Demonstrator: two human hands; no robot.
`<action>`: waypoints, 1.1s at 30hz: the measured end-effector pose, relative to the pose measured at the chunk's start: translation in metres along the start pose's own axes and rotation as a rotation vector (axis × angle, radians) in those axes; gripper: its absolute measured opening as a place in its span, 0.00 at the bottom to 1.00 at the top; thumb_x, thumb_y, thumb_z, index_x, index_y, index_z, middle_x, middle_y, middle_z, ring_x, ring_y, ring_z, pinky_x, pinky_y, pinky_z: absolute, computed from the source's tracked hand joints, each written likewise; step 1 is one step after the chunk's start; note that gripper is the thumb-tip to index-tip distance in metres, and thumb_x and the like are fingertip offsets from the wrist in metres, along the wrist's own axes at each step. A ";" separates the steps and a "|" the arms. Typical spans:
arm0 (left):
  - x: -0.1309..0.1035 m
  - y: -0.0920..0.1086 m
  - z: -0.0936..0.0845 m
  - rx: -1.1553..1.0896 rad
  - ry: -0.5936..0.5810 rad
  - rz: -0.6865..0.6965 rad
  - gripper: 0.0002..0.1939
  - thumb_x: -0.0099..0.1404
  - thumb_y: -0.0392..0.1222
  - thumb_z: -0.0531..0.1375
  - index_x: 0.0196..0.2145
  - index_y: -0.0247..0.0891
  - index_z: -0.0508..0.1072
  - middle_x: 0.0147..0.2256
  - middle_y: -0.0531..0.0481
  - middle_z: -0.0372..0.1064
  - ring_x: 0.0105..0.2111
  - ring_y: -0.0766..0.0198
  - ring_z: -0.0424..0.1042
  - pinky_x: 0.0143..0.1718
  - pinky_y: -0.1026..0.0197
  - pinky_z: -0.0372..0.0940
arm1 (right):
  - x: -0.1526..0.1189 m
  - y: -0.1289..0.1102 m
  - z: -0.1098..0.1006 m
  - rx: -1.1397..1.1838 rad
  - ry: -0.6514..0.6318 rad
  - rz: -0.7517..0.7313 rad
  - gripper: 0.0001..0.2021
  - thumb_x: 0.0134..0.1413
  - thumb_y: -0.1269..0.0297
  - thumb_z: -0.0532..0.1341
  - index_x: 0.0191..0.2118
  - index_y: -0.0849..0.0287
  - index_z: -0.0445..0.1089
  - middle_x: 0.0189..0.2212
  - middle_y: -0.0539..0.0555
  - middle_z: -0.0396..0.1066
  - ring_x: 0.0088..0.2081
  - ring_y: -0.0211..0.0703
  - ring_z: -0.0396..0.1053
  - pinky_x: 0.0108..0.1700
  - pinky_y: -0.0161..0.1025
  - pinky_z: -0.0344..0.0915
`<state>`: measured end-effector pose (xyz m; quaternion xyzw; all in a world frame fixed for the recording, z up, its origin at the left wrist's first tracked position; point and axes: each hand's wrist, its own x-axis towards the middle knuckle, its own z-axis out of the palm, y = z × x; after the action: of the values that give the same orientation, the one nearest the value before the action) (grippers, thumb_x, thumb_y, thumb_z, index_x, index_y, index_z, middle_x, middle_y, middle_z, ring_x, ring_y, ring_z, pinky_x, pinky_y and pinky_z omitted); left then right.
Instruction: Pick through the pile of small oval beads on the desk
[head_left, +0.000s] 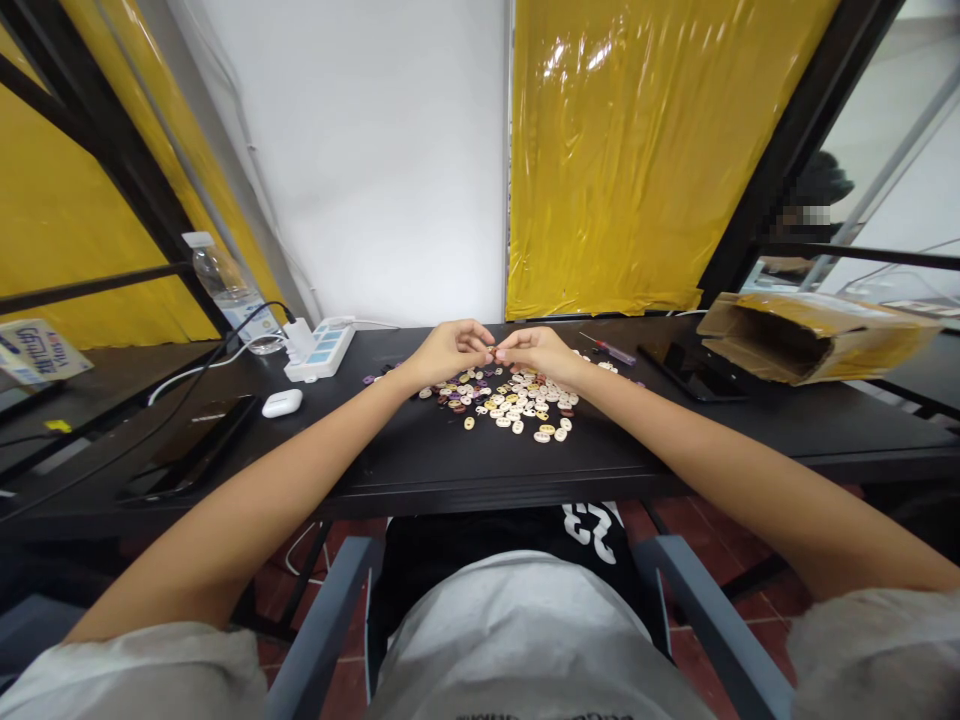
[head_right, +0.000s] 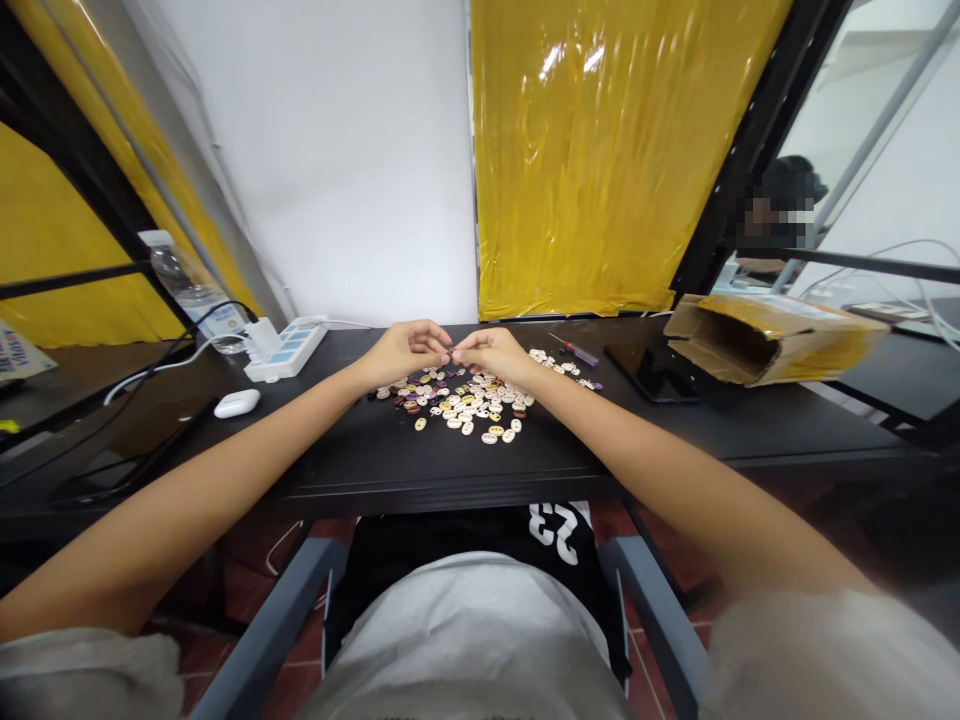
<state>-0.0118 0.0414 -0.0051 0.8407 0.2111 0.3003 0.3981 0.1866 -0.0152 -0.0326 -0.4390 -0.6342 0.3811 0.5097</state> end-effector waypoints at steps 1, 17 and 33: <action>0.000 0.000 0.000 -0.009 0.003 -0.005 0.16 0.54 0.36 0.66 0.40 0.32 0.71 0.32 0.45 0.75 0.33 0.64 0.75 0.39 0.59 0.69 | 0.000 0.001 0.000 -0.002 -0.001 0.005 0.08 0.42 0.61 0.71 0.29 0.59 0.77 0.27 0.53 0.76 0.27 0.36 0.69 0.30 0.34 0.66; -0.002 0.005 -0.002 -0.036 -0.006 -0.053 0.16 0.51 0.38 0.67 0.40 0.32 0.76 0.33 0.43 0.77 0.33 0.62 0.76 0.39 0.59 0.69 | -0.003 -0.002 0.001 -0.052 -0.074 -0.037 0.12 0.43 0.57 0.70 0.30 0.62 0.76 0.28 0.54 0.77 0.27 0.35 0.68 0.28 0.34 0.62; -0.003 0.003 0.005 0.036 -0.019 0.013 0.12 0.53 0.35 0.63 0.37 0.33 0.76 0.31 0.45 0.77 0.32 0.63 0.76 0.38 0.60 0.69 | -0.007 -0.001 0.002 -0.206 -0.095 -0.165 0.09 0.50 0.60 0.65 0.31 0.62 0.73 0.26 0.53 0.73 0.25 0.35 0.64 0.28 0.35 0.58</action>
<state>-0.0102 0.0347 -0.0065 0.8518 0.2071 0.2910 0.3832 0.1852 -0.0221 -0.0342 -0.4169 -0.7274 0.2914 0.4607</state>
